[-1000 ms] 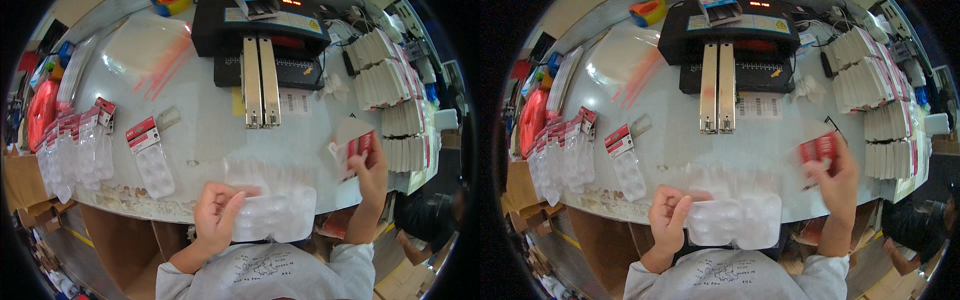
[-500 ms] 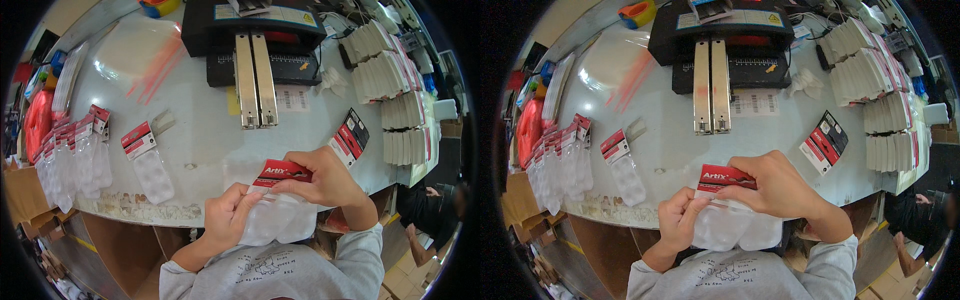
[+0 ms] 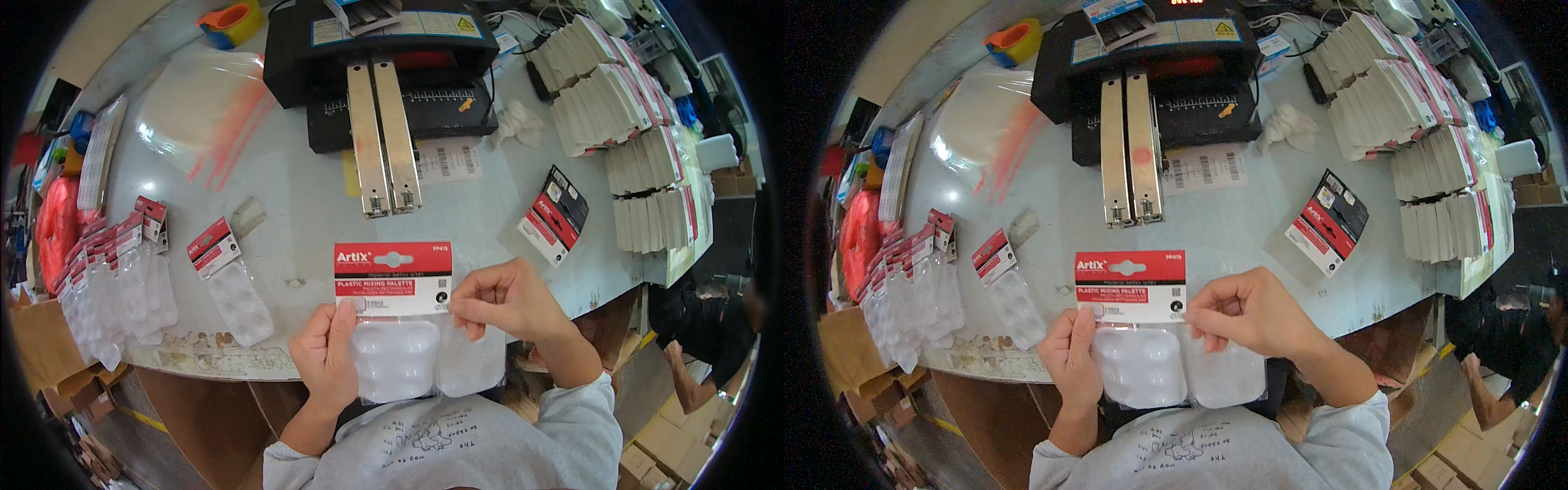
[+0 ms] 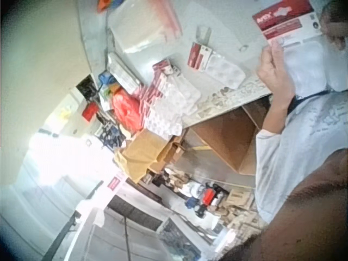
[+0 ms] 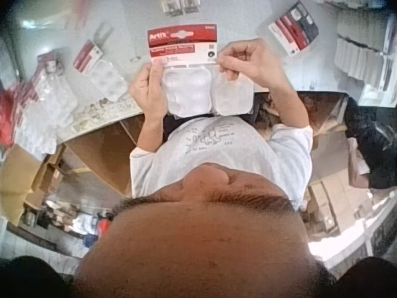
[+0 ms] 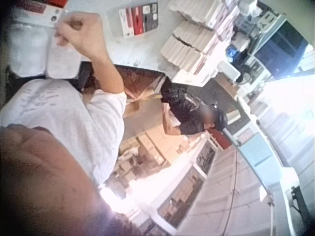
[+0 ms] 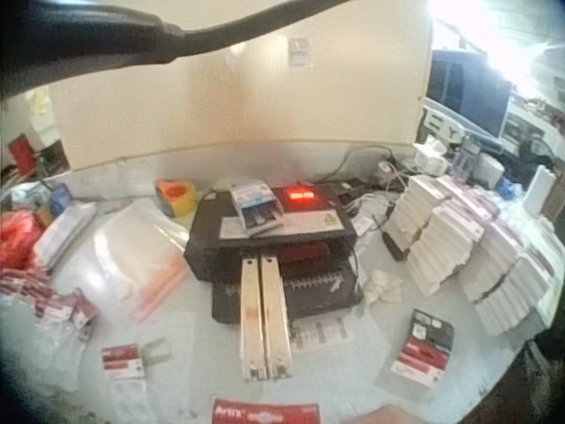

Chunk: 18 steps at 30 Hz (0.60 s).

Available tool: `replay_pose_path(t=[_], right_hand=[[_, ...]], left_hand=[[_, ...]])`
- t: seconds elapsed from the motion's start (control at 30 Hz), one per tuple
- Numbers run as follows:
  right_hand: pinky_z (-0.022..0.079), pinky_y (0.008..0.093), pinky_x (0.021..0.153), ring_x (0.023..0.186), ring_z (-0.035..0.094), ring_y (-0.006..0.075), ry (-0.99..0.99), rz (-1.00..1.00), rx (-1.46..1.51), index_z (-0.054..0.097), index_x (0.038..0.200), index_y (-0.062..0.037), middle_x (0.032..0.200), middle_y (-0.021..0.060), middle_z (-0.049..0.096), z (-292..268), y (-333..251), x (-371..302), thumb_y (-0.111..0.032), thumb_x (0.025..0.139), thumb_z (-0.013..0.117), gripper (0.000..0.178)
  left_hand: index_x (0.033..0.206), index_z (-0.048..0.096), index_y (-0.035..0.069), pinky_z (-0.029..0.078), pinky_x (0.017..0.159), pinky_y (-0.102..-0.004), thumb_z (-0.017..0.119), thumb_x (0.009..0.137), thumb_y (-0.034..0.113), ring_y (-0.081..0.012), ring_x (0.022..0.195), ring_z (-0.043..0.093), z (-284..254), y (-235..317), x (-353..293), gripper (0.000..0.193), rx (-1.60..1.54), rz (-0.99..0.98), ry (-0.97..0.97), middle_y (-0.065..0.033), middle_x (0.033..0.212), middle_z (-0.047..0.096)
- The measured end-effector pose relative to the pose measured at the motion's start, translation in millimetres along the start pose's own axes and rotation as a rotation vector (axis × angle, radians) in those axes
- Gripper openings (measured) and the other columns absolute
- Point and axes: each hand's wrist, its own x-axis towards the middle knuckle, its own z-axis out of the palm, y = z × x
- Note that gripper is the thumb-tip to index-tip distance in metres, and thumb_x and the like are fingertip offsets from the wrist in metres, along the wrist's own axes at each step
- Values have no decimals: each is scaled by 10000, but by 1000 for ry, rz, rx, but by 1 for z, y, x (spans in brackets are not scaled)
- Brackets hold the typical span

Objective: The person repeatedly picks plastic mixing palettes and red Artix labels, inserts the palettes into clear plastic bags, and seals them using a heat-sealing machine. Finished packages are stacked on the table. The person also retrieves more palettes from a cardboard box during the process.

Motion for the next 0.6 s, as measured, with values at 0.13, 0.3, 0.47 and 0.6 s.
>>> replay_pose_path(t=[0.13,0.3,0.47,0.6], right_hand=[[492,233,530,557,596,103,45,68,76,645,803,39,682,54,625,-4,3,21,-127,834,629,170],[476,237,508,542,578,99,256,-58,206,634,811,22,706,59,615,-4,11,71,-136,846,627,161],[496,250,524,543,586,111,334,-121,225,638,828,32,709,67,618,-11,17,87,-126,851,623,161],[499,236,563,573,606,120,318,-131,157,650,868,29,731,71,634,-12,19,90,-131,854,628,163]], left_hand=[[767,534,-14,360,546,-251,477,966,199,-80,583,413,-4,1,18,297,207,-91,-161,-40,623,514],[760,508,-17,396,587,-272,439,978,231,-117,597,458,14,-21,67,337,224,-116,-116,-94,632,526],[732,524,53,305,537,-201,440,988,252,-31,598,354,25,-42,83,335,33,-47,-87,61,650,454],[743,527,42,336,575,-205,437,987,242,-46,621,393,27,-55,80,327,8,-81,-81,32,669,496]])
